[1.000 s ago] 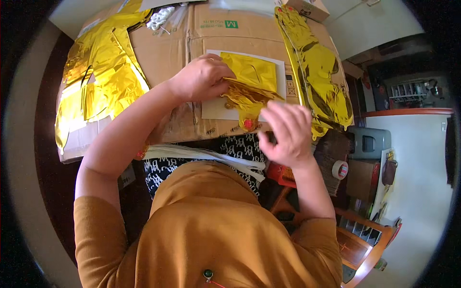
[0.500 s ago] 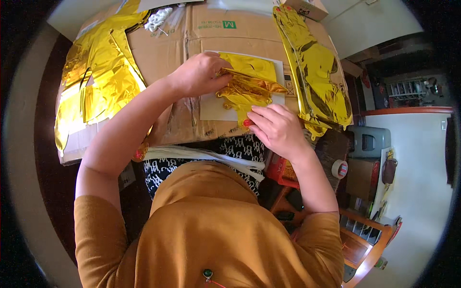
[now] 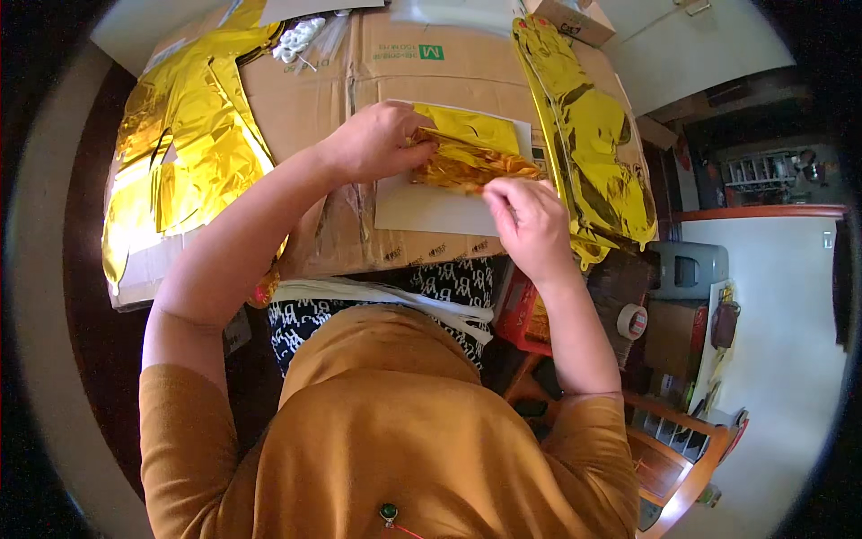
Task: Folding gold foil balloons and placing them into cardboard retail packaging.
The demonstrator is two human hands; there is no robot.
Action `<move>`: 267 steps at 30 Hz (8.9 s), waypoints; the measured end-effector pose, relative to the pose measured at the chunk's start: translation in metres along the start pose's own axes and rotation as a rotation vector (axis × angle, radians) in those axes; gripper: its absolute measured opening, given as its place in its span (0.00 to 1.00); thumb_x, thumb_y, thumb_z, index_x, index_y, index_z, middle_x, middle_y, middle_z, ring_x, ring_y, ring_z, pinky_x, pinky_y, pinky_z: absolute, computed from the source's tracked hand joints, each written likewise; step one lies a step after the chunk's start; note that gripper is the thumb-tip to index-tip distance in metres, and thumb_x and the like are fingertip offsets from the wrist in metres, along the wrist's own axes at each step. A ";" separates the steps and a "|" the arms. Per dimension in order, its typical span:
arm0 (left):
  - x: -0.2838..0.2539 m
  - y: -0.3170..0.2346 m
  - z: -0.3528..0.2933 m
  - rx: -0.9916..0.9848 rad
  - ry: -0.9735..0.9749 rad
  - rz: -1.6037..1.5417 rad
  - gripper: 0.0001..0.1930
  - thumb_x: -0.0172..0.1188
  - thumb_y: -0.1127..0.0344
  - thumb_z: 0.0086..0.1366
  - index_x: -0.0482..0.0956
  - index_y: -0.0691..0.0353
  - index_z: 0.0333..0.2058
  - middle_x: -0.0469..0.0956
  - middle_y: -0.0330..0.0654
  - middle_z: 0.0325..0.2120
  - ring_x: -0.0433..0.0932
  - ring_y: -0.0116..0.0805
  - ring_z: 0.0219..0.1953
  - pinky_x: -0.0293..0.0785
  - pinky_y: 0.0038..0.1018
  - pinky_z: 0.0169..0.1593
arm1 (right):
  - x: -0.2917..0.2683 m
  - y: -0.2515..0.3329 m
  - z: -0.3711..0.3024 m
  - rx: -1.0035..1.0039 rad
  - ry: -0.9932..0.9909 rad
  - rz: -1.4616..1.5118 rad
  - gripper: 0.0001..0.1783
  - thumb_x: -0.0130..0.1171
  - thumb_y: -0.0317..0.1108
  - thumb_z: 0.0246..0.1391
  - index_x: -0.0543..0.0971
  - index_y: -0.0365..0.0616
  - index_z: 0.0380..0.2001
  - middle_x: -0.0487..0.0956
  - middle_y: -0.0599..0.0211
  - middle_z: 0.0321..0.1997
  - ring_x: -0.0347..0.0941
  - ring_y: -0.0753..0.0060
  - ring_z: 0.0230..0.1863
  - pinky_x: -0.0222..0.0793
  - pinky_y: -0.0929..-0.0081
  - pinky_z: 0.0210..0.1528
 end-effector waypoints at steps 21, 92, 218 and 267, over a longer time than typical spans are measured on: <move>0.007 0.021 0.007 -0.342 0.109 -0.158 0.16 0.63 0.64 0.66 0.80 0.69 0.47 0.85 0.51 0.36 0.83 0.34 0.35 0.78 0.33 0.44 | 0.040 0.012 0.010 -0.023 0.049 -0.294 0.12 0.66 0.32 0.53 0.81 0.39 0.40 0.81 0.59 0.40 0.77 0.57 0.42 0.75 0.65 0.45; 0.009 0.006 -0.002 -0.022 -0.177 -0.102 0.12 0.63 0.63 0.61 0.83 0.66 0.38 0.79 0.55 0.22 0.79 0.55 0.26 0.77 0.43 0.33 | 0.036 0.015 -0.004 0.040 -0.014 -0.258 0.14 0.63 0.28 0.54 0.80 0.37 0.44 0.79 0.56 0.48 0.74 0.52 0.53 0.67 0.52 0.62; -0.015 0.005 0.020 -0.290 -0.140 -0.346 0.15 0.61 0.60 0.66 0.81 0.71 0.32 0.73 0.40 0.16 0.67 0.25 0.20 0.70 0.31 0.29 | 0.005 -0.074 -0.011 0.348 0.106 0.063 0.14 0.76 0.36 0.41 0.84 0.45 0.32 0.79 0.66 0.36 0.74 0.56 0.42 0.68 0.62 0.49; -0.015 0.020 0.035 -0.297 -0.093 -0.250 0.14 0.60 0.61 0.70 0.82 0.69 0.34 0.73 0.30 0.20 0.66 0.18 0.24 0.67 0.25 0.28 | 0.039 -0.003 0.024 0.017 0.047 -0.202 0.12 0.65 0.31 0.52 0.82 0.42 0.40 0.82 0.61 0.43 0.76 0.54 0.43 0.73 0.62 0.49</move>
Point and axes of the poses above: each hand's wrist, its own z-axis towards the middle knuckle, its own x-axis out of the palm, y = z × x, the point moved 6 cm from there along z, towards the middle knuckle
